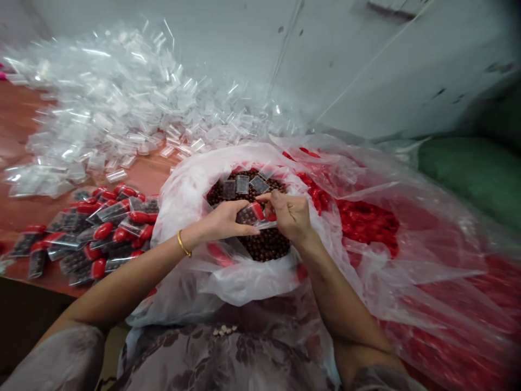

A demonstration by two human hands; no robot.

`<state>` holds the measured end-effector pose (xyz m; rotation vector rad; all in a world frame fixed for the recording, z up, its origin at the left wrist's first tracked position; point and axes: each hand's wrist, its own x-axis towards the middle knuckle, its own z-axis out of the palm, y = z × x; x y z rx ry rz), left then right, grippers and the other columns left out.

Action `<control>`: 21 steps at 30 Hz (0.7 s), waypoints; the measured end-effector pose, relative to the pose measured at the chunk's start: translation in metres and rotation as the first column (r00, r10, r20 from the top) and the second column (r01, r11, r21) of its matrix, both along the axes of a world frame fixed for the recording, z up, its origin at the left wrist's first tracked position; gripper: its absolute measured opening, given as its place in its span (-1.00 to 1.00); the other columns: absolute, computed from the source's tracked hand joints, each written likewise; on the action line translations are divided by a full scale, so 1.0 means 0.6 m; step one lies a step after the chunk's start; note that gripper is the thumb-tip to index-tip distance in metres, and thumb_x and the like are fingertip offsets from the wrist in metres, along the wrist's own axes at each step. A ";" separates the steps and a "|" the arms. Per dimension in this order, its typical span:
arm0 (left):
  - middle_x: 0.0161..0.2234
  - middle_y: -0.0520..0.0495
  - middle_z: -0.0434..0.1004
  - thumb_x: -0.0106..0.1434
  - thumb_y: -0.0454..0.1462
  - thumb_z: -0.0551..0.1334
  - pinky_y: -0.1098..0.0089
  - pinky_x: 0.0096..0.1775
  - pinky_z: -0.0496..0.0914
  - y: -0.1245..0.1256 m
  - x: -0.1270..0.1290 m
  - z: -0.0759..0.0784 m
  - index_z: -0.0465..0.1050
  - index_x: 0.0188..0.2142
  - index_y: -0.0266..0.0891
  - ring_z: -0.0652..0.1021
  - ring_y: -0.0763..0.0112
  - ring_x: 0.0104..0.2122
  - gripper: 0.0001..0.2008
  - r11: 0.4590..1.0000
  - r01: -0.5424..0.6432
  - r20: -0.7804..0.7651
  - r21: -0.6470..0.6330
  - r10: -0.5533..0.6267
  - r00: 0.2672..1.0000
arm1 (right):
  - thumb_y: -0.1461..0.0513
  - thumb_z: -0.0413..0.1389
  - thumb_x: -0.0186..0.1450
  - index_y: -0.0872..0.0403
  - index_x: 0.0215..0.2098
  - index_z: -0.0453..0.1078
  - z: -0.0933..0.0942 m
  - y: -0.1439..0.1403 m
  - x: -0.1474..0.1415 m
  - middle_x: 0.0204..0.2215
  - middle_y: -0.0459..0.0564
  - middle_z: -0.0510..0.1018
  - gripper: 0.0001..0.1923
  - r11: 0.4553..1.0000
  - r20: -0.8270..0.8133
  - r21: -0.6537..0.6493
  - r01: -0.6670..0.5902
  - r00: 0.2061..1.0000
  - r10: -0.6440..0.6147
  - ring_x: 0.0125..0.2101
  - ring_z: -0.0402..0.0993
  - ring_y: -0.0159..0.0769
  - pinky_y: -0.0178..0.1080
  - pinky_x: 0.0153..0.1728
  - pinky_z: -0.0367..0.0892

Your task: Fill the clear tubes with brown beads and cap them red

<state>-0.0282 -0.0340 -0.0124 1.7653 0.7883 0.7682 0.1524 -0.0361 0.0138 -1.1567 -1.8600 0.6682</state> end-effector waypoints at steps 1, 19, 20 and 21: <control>-0.47 0.09 0.33 0.03 -0.04 0.35 0.51 -0.43 0.17 -0.001 0.001 0.002 0.36 -0.37 -0.28 0.30 0.52 -0.47 -0.63 0.999 0.012 -0.058 0.031 -0.010 0.998 | -0.18 -0.12 0.33 0.05 -0.48 0.51 -0.002 0.006 -0.008 -0.71 -0.11 0.33 -0.39 0.999 -0.069 -0.024 0.027 0.997 -0.029 -0.63 0.32 -0.37 -0.25 -0.48 0.34; -0.49 -0.15 0.52 0.05 -0.16 0.24 0.36 -0.42 0.24 -0.019 0.016 0.005 0.47 -0.40 -0.28 0.49 0.25 -0.48 -0.79 0.890 0.055 -0.590 0.453 0.254 0.766 | -0.24 -0.29 0.32 0.03 0.13 0.34 -0.047 0.010 -0.069 -0.08 0.03 0.49 -0.25 0.954 -0.232 -0.294 -0.058 0.973 -0.012 -0.08 0.42 -0.26 -0.14 0.04 0.31; -0.52 -0.12 0.50 0.05 -0.16 0.24 0.37 -0.43 0.22 -0.019 0.018 0.006 0.45 -0.42 -0.27 0.48 0.29 -0.50 -0.80 0.879 0.029 -0.553 0.477 0.274 0.786 | -0.23 -0.35 0.33 0.03 0.12 0.35 -0.040 0.010 -0.071 -0.09 0.04 0.50 -0.24 0.962 -0.267 -0.267 -0.061 0.964 -0.013 -0.10 0.43 -0.26 -0.15 -0.01 0.34; -0.54 -0.08 0.48 0.05 -0.17 0.23 0.39 -0.45 0.20 -0.021 0.018 0.009 0.43 -0.45 -0.26 0.45 0.34 -0.52 -0.82 0.867 -0.006 -0.510 0.499 0.299 0.806 | -0.21 -0.41 0.35 0.03 0.11 0.35 -0.031 0.011 -0.070 -0.09 0.04 0.51 -0.23 0.974 -0.302 -0.218 -0.058 0.953 -0.011 -0.11 0.44 -0.27 -0.16 -0.04 0.36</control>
